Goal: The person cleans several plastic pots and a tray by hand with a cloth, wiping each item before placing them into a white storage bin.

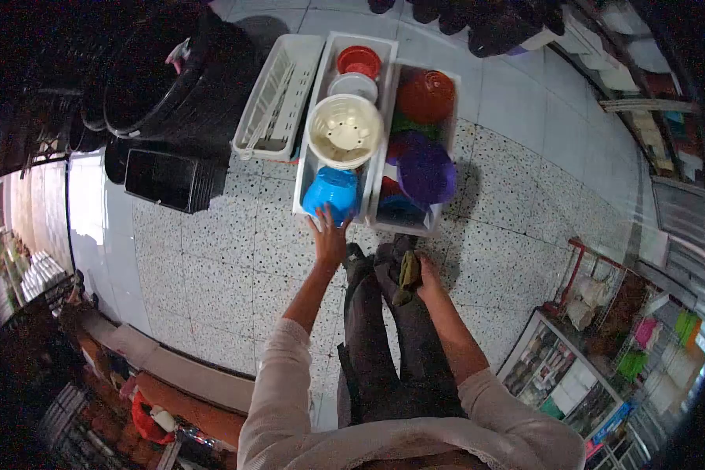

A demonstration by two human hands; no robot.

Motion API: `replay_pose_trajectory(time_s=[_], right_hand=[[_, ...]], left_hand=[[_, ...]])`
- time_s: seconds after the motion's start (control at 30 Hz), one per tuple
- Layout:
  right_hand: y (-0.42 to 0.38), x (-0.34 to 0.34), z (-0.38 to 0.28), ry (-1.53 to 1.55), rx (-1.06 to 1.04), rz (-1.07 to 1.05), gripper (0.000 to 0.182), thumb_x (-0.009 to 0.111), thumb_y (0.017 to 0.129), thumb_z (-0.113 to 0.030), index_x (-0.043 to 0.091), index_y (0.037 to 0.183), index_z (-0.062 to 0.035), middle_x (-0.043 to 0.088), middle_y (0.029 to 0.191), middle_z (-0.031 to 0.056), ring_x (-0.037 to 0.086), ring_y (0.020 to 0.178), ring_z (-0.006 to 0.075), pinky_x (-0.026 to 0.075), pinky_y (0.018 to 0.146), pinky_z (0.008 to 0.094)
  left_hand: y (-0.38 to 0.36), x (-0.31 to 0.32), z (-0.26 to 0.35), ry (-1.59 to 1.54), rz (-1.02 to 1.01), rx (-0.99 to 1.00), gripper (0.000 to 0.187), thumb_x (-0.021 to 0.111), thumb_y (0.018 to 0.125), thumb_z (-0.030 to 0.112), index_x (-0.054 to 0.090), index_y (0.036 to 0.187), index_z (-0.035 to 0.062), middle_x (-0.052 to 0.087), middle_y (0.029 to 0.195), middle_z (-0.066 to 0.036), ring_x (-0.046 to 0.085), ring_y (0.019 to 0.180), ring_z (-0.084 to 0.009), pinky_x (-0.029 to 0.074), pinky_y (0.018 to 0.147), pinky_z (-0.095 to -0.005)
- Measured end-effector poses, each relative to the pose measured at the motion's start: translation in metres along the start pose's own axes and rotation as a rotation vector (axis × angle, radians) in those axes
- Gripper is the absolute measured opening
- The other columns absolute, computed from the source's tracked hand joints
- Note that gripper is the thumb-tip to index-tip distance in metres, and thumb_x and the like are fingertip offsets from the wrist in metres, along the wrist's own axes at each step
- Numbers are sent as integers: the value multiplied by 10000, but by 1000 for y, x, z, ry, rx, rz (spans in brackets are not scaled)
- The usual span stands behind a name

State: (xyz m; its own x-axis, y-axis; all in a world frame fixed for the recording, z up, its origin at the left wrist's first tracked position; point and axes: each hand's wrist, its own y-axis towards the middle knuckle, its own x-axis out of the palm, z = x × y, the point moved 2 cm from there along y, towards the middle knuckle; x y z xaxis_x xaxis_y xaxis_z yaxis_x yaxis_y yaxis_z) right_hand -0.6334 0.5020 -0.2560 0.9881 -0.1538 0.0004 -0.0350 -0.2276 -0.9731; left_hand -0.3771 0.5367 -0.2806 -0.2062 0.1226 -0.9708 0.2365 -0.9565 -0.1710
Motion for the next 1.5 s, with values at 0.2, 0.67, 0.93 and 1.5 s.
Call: replay_pose_trajectory(time_s=[0.2, 0.67, 0.93, 1.5], right_hand=[[-20, -20, -46, 313, -178, -310, 352, 451, 894, -363, 538, 1094, -87, 563, 983, 78, 553, 885, 245, 460, 779, 403], [-2, -116, -133, 672, -212, -501, 352, 437, 864, -412, 590, 967, -113, 615, 921, 60, 595, 820, 257, 514, 697, 415], [-48, -87, -210, 224, -498, -454, 424, 525, 845, -378, 490, 1148, -84, 585, 994, 75, 584, 898, 257, 490, 772, 412], [-164, 24, -167, -1657, -1350, -240, 567, 641, 594, -43, 488, 1139, -79, 592, 872, 220, 576, 847, 400, 456, 708, 492]], left_hand=[[59, 27, 101, -199, 128, 267, 469, 509, 758, 143, 468, 1222, 81, 287, 1357, -235, 212, 1289, -414, 138, 1043, -564], [160, 73, 172, -187, 291, 464, 565, 457, 772, 1, 334, 1312, 114, 345, 1352, -64, 368, 1225, -213, 187, 1086, -393], [111, -54, 182, 164, -36, 544, 126, 555, 699, 193, 666, 726, 140, 553, 932, -75, 396, 1182, -314, 87, 1046, -594], [-13, -247, 166, -788, 390, -170, 802, 675, 735, 319, 240, 1376, 111, 202, 1361, -273, 301, 1238, -366, 250, 946, -553]])
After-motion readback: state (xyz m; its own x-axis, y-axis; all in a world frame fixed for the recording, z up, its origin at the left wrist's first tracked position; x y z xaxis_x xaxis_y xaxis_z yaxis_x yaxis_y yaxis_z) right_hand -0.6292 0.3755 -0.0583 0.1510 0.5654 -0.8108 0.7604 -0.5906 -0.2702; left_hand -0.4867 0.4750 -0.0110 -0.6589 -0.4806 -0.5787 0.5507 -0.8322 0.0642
